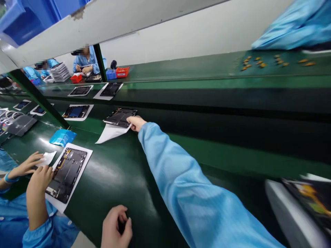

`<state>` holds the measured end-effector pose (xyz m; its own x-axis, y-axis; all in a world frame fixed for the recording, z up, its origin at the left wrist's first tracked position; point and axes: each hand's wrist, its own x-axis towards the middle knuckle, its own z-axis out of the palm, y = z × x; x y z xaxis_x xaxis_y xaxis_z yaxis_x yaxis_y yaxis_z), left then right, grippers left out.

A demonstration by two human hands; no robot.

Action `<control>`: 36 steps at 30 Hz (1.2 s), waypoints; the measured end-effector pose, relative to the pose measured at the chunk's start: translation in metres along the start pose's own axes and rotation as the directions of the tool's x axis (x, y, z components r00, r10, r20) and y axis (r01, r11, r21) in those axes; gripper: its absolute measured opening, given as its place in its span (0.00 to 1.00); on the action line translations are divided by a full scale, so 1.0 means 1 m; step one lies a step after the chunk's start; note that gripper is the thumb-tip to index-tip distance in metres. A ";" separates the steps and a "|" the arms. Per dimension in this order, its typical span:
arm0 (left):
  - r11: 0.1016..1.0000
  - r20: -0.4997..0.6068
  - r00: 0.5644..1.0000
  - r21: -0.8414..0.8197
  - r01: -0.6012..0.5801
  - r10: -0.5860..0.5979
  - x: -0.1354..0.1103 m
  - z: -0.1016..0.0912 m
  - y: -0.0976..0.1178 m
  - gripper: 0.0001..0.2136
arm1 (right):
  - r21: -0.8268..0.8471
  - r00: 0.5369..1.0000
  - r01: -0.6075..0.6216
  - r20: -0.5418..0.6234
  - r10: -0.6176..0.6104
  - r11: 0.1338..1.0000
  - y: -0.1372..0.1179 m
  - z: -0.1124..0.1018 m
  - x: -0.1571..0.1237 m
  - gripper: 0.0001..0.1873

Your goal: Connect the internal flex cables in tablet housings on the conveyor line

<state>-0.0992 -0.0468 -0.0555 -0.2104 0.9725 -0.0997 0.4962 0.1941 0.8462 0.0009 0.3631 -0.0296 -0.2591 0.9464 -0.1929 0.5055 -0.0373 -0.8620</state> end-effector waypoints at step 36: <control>0.972 0.369 0.928 0.196 -0.128 0.047 0.011 0.028 0.078 0.24 | 0.569 0.951 -0.122 -0.168 0.259 0.814 0.155 -0.025 -0.484 0.51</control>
<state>-0.0395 -0.0171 -0.0052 0.1391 0.9594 -0.2455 0.6744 0.0898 0.7329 0.2254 -0.0929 -0.0581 0.0225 0.9442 -0.3285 -0.0251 -0.3279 -0.9444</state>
